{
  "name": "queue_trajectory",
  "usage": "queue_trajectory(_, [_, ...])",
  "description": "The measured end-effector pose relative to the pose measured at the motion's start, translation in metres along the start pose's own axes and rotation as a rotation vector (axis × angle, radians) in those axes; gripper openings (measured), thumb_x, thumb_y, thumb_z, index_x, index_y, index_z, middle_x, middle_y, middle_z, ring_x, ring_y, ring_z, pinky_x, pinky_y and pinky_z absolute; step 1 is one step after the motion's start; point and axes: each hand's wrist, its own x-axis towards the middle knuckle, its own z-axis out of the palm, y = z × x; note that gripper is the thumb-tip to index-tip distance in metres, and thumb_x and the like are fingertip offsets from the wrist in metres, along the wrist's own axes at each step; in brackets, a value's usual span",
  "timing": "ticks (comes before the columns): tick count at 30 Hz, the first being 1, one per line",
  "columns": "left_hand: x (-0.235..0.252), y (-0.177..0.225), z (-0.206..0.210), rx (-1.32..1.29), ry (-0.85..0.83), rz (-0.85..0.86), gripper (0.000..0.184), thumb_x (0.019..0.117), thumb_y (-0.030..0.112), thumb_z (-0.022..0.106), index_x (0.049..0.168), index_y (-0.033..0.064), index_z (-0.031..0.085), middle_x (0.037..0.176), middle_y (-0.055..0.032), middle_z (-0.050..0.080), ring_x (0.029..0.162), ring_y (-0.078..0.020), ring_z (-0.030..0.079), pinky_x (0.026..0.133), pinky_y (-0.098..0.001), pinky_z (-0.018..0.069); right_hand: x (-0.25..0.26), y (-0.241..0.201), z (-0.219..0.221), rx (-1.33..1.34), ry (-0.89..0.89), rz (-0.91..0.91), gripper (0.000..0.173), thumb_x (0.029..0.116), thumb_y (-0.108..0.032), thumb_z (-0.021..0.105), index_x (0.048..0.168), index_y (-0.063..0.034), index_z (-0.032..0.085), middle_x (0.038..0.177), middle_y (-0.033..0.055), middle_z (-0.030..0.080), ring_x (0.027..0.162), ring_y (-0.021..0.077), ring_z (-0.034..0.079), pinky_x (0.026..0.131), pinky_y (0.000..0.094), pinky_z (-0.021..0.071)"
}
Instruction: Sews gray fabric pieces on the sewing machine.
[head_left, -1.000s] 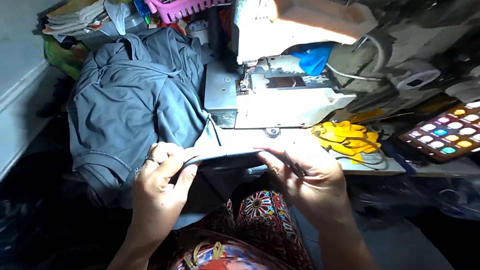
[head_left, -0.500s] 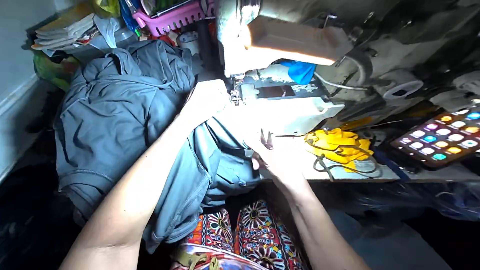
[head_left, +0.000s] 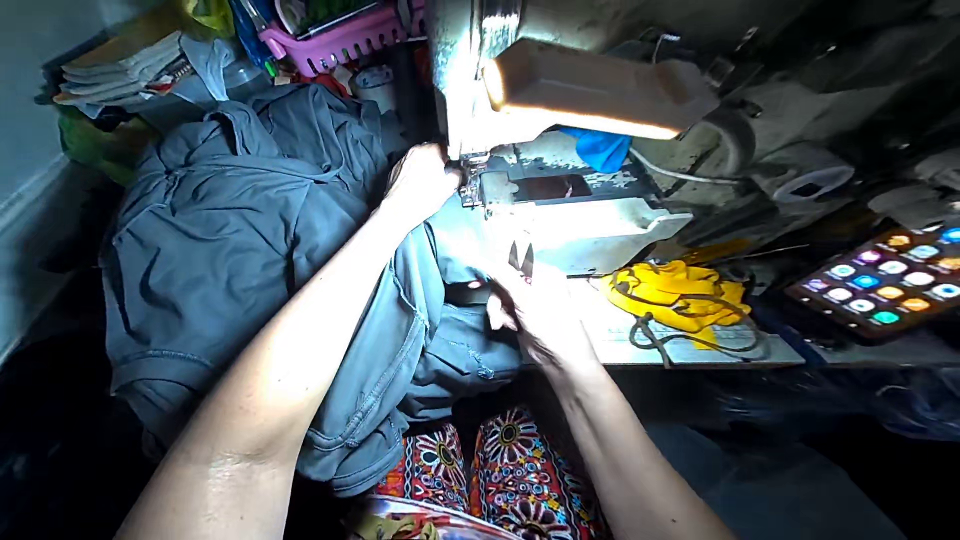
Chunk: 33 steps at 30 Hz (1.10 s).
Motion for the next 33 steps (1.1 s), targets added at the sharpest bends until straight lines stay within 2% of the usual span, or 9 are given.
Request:
queue_trajectory(4, [0.005, -0.002, -0.005, -0.032, -0.089, -0.020, 0.026, 0.0983, 0.023, 0.066, 0.105, -0.0023, 0.070, 0.108, -0.0201, 0.070, 0.108, -0.0324, 0.066, 0.095, -0.0536, 0.0491, -0.014, -0.008, -0.005, -0.109, -0.017, 0.000, 0.020, 0.1041, -0.025, 0.060, 0.094, -0.0108, 0.070, 0.066, 0.0003, 0.066, 0.039, 0.0025, 0.044, 0.037, 0.0164, 0.0383])
queue_trajectory(8, [0.009, 0.002, -0.001, -0.038, -0.061, -0.095, 0.032, 0.0966, 0.027, 0.070, 0.115, 0.0001, 0.069, 0.116, -0.0189, 0.070, 0.115, -0.0312, 0.065, 0.101, -0.0536, 0.0472, -0.004, -0.005, -0.001, -0.119, 0.008, 0.001, 0.021, 0.1050, -0.023, 0.059, 0.098, -0.0069, 0.071, 0.072, 0.0004, 0.070, 0.039, 0.0023, 0.046, 0.037, 0.0170, 0.0403])
queue_trajectory(15, [-0.018, -0.007, -0.017, 0.059, 0.113, 0.174, 0.030, 0.0989, 0.028, 0.065, 0.109, 0.0004, 0.073, 0.111, -0.0196, 0.070, 0.113, -0.0342, 0.064, 0.104, -0.0505, 0.0448, -0.005, -0.008, -0.010, -0.455, 0.104, -0.203, 0.032, 0.1080, -0.029, 0.053, 0.131, -0.0122, 0.066, 0.071, 0.0006, 0.064, 0.045, 0.0076, 0.052, 0.041, 0.0247, 0.0470])
queue_trajectory(19, [-0.097, 0.002, -0.057, 0.130, 0.145, 0.101, 0.033, 0.0985, 0.041, 0.066, 0.111, 0.0101, 0.068, 0.112, -0.0115, 0.066, 0.104, -0.0287, 0.062, 0.098, -0.0510, 0.0455, -0.003, -0.015, -0.016, -0.578, 0.174, -0.476, 0.029, 0.1007, -0.023, 0.065, 0.125, -0.0074, 0.066, 0.106, 0.0025, 0.067, 0.080, 0.0006, 0.062, 0.070, 0.0190, 0.0532])
queue_trajectory(22, [-0.158, 0.012, -0.055, 0.327, -0.032, -0.113, 0.035, 0.0951, 0.040, 0.069, 0.115, 0.0116, 0.063, 0.116, -0.0138, 0.064, 0.098, -0.0332, 0.066, 0.076, -0.0538, 0.0514, 0.000, -0.018, -0.012, -0.772, 0.063, -0.517, 0.035, 0.0980, -0.032, 0.069, 0.122, -0.0067, 0.070, 0.129, 0.0145, 0.062, 0.107, 0.0210, 0.065, 0.087, 0.0414, 0.0554])
queue_trajectory(24, [-0.157, 0.049, -0.067, 0.364, -0.305, -0.444, 0.028, 0.1052, 0.019, 0.059, 0.130, 0.0070, 0.058, 0.132, -0.0176, 0.059, 0.120, -0.0347, 0.059, 0.097, -0.0540, 0.0460, 0.001, -0.018, -0.006, -0.738, -0.040, -0.521, 0.025, 0.0965, -0.026, 0.070, 0.108, -0.0043, 0.074, 0.120, 0.0149, 0.063, 0.099, 0.0217, 0.064, 0.081, 0.0410, 0.0551])
queue_trajectory(26, [-0.164, -0.002, -0.049, 0.387, 0.185, -0.116, 0.013, 0.0896, 0.004, 0.060, 0.101, 0.0009, 0.065, 0.102, -0.0214, 0.065, 0.088, -0.0371, 0.067, 0.070, -0.0535, 0.0536, -0.004, -0.020, 0.003, -0.399, -0.167, -0.390, 0.010, 0.0982, -0.017, 0.064, 0.098, -0.0075, 0.067, 0.084, -0.0002, 0.060, 0.067, 0.0048, 0.056, 0.059, 0.0210, 0.0492])
queue_trajectory(28, [-0.146, -0.023, -0.061, 0.292, 0.345, -0.041, 0.014, 0.0919, -0.001, 0.059, 0.105, -0.0026, 0.063, 0.110, -0.0259, 0.061, 0.093, -0.0415, 0.066, 0.073, -0.0561, 0.0545, -0.010, -0.019, 0.010, 0.043, -0.266, -0.146, 0.011, 0.1028, -0.015, 0.056, 0.093, -0.0105, 0.059, 0.059, -0.0025, 0.053, 0.044, 0.0022, 0.047, 0.042, 0.0164, 0.0426])
queue_trajectory(33, [-0.107, -0.068, -0.019, 0.291, 0.240, -0.155, 0.021, 0.0983, 0.000, 0.050, 0.115, -0.0024, 0.063, 0.122, -0.0272, 0.059, 0.107, -0.0444, 0.065, 0.089, -0.0596, 0.0540, -0.009, -0.017, 0.000, 0.223, -0.265, 0.160, 0.014, 0.1036, -0.018, 0.058, 0.092, -0.0110, 0.062, 0.054, -0.0032, 0.049, 0.039, 0.0001, 0.040, 0.038, 0.0143, 0.0362])
